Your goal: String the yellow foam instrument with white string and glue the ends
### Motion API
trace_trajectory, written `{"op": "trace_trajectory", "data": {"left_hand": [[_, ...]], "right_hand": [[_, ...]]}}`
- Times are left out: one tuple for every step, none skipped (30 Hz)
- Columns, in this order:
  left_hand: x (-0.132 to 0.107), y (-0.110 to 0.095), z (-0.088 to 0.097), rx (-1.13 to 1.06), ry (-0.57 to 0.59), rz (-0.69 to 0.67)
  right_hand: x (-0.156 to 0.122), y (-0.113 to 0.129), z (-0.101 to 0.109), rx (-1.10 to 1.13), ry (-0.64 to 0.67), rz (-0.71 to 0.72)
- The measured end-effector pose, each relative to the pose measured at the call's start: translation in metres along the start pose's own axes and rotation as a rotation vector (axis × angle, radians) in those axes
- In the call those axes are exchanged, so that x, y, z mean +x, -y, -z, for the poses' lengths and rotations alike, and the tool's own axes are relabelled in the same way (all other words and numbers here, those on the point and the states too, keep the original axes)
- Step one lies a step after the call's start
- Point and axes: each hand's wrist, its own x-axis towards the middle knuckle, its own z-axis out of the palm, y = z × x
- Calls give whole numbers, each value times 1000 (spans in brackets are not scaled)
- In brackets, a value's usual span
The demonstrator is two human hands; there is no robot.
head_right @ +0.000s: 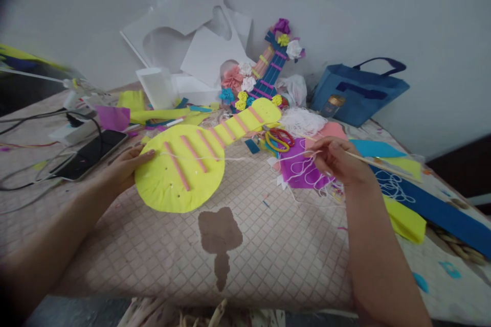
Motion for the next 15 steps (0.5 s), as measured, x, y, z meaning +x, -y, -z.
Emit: {"op": "trace_trajectory", "data": {"left_hand": [[0, 0, 0, -12, 21, 14], [-1, 1, -2, -22, 43, 27], [-2, 1, -4, -30, 63, 35], [-2, 2, -7, -33, 83, 39], [-3, 2, -12, -31, 105, 42], [-5, 2, -18, -26, 129, 45], [-6, 2, -25, -17, 152, 49], [-6, 2, -32, -6, 173, 57], [-6, 1, -39, 5, 190, 66], [-6, 0, -46, 13, 203, 74], [-4, -1, -52, 17, 211, 77], [-2, -3, -57, 17, 215, 71], [1, -4, -60, 14, 211, 57], [5, -6, -63, 9, 202, 35], [8, -7, -64, 3, 187, 12]], "right_hand": [[1, -1, -1, -23, 11, -6], [3, -3, -4, -40, 0, 5], [5, -6, -9, -39, -33, 29], [8, -9, -16, -26, -77, 54], [11, -13, -26, -8, -116, 69], [13, -17, -37, 8, -144, 73], [13, -21, -49, 14, -145, 61], [13, -25, -62, 13, -119, 40], [11, -28, -75, 10, -75, 13], [9, -30, -88, 15, -21, -23], [5, -32, -100, 35, 28, -63], [1, -33, -111, 69, 76, -109], [-4, -34, -121, 111, 124, -159], [-8, -35, -129, 156, 175, -213], [-11, -36, -135, 195, 229, -264]]}}
